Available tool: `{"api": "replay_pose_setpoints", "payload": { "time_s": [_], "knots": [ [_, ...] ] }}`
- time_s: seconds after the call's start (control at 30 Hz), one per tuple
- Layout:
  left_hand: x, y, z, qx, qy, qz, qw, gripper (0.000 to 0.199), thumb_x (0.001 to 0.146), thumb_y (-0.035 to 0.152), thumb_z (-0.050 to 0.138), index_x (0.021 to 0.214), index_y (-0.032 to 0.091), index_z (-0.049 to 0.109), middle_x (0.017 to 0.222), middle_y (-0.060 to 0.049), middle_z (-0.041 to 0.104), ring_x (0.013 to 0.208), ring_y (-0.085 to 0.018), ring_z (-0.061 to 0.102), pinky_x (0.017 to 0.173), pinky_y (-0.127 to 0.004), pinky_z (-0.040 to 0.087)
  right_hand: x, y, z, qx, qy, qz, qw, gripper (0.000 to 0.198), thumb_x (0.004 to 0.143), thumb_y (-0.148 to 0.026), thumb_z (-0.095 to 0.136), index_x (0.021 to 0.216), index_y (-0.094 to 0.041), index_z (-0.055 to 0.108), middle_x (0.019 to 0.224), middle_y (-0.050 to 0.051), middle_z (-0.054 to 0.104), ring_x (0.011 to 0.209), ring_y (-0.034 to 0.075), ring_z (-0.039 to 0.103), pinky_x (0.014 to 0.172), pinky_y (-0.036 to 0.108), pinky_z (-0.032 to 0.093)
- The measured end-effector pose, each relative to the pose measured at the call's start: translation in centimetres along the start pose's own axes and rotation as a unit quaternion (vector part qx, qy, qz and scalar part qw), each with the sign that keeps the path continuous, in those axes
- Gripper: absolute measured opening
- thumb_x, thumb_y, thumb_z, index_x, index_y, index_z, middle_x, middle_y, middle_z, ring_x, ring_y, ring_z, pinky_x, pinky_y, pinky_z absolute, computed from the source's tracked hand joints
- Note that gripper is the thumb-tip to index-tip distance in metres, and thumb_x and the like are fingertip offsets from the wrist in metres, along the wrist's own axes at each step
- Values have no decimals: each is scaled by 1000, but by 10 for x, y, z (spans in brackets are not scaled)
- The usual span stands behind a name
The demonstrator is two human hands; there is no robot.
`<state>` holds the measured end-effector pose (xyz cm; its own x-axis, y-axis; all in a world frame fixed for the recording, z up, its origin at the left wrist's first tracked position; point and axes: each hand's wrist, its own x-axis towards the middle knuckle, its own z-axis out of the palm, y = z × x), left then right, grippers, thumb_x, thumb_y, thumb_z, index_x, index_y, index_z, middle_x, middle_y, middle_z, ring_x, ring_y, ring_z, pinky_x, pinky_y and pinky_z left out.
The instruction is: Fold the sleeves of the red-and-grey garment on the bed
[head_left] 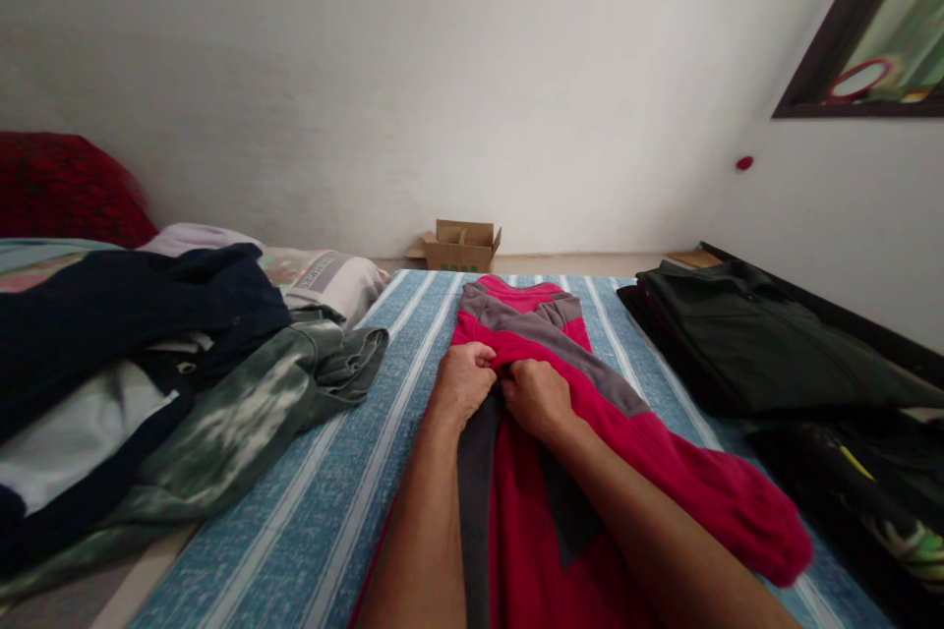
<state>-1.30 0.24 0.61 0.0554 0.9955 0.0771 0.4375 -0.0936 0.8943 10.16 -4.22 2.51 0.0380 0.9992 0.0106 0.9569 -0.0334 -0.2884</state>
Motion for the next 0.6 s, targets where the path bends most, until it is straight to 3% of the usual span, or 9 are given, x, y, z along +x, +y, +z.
{"api": "replay_pose_setpoints", "payload": {
  "time_s": [0.6],
  "knots": [
    [-5, 7, -3, -5, -17, 0, 1000, 33, 55, -1, 50, 79, 13, 68, 71, -2, 69, 68, -14, 62, 64, -21, 46, -4, -5, -2, -18, -4, 5, 1000, 28, 83, -24, 42, 97, -19, 67, 95, 13, 69, 88, 25, 65, 69, 31, 46]
  ]
}}
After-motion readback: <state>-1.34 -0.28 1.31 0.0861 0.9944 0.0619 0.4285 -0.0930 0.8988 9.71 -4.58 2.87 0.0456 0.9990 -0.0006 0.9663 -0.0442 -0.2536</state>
